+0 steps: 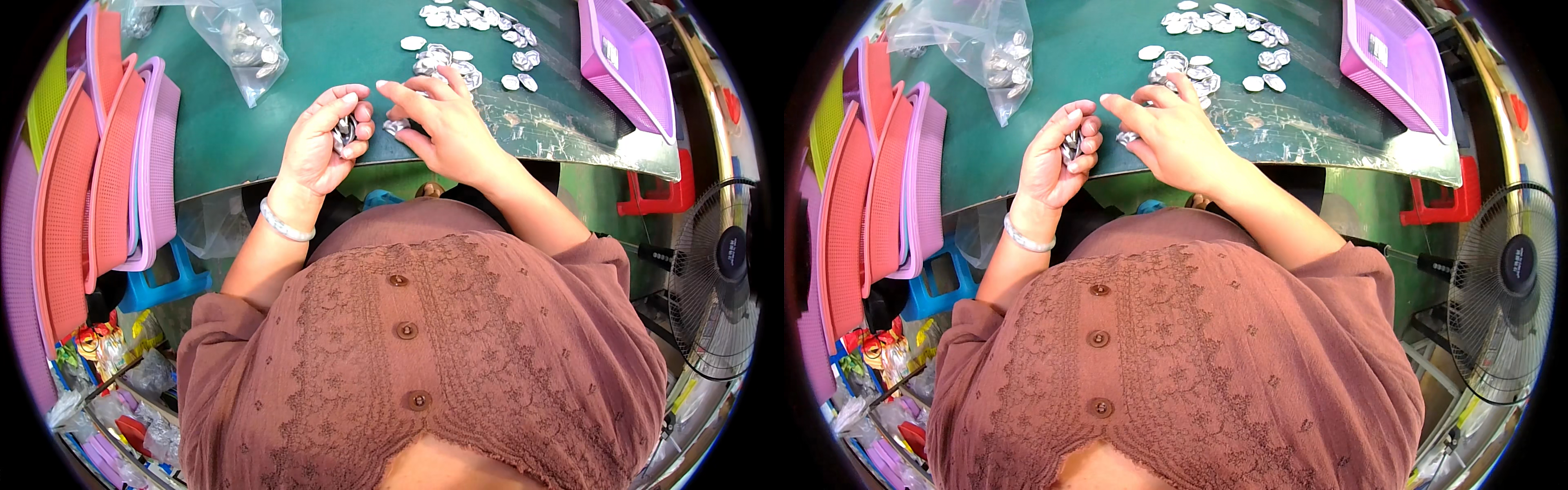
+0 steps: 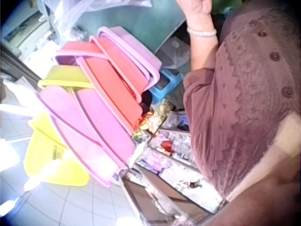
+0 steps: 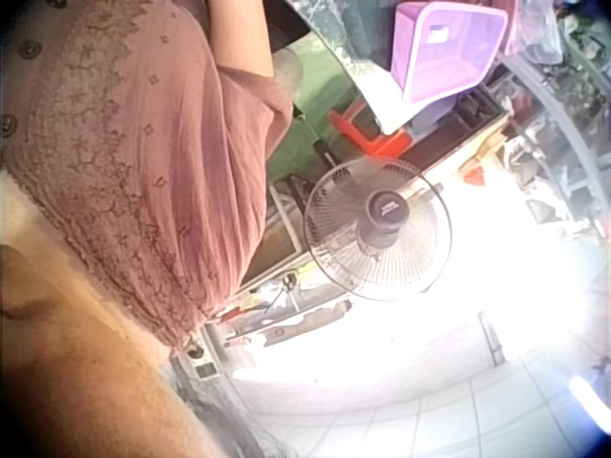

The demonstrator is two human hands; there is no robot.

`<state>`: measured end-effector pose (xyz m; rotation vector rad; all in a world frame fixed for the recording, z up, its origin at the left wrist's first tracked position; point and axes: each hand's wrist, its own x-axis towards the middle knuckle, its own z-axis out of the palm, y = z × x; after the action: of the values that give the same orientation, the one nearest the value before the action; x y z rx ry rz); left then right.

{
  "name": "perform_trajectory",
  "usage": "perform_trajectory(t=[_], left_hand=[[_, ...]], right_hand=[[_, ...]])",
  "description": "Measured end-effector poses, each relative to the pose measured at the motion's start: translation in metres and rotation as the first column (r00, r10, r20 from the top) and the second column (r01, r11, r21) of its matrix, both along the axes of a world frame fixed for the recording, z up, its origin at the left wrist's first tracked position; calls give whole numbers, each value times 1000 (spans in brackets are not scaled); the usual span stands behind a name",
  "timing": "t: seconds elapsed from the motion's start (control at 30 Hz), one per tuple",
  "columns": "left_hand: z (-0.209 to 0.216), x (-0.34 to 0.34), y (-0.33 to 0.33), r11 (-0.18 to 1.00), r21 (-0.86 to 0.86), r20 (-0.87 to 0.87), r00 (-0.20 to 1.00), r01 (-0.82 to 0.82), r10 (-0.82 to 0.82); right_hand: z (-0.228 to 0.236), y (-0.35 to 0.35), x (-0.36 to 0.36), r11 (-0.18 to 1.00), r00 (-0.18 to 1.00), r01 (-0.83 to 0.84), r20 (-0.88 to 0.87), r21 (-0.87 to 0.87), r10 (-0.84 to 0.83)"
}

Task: The person sits at a green worktable and repeatedly picks up small silver-colored metal pieces, briefly turns them over in the hands, and places them into a clear plastic bag. The person also moves pieces between the table and a blue bin while continuing to sort them by hand.

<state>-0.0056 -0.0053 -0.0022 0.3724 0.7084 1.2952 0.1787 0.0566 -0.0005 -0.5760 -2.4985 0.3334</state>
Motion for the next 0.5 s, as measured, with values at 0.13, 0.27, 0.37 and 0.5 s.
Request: perform_trajectory(t=[0.13, 0.27, 0.37, 0.5], left_hand=[[-2, 0, 0, 1000, 8, 8, 1000, 14, -14], [0, 0, 0, 1000, -3, -10, 1000, 7, -8], [-1, 1, 1, 1000, 4, -12, 1000, 13, -13], [-1, 1, 1, 1000, 10, -19, 1000, 19, -19]], right_hand=[[1, -10, 7, 1000, 1000, 20, -22, -17, -20], [2, -18, 14, 999, 999, -21, 34, -33, 22], [-5, -22, 17, 998, 998, -62, 2, 28, 62], [-7, -22, 18, 997, 988, -41, -154, -62, 31]])
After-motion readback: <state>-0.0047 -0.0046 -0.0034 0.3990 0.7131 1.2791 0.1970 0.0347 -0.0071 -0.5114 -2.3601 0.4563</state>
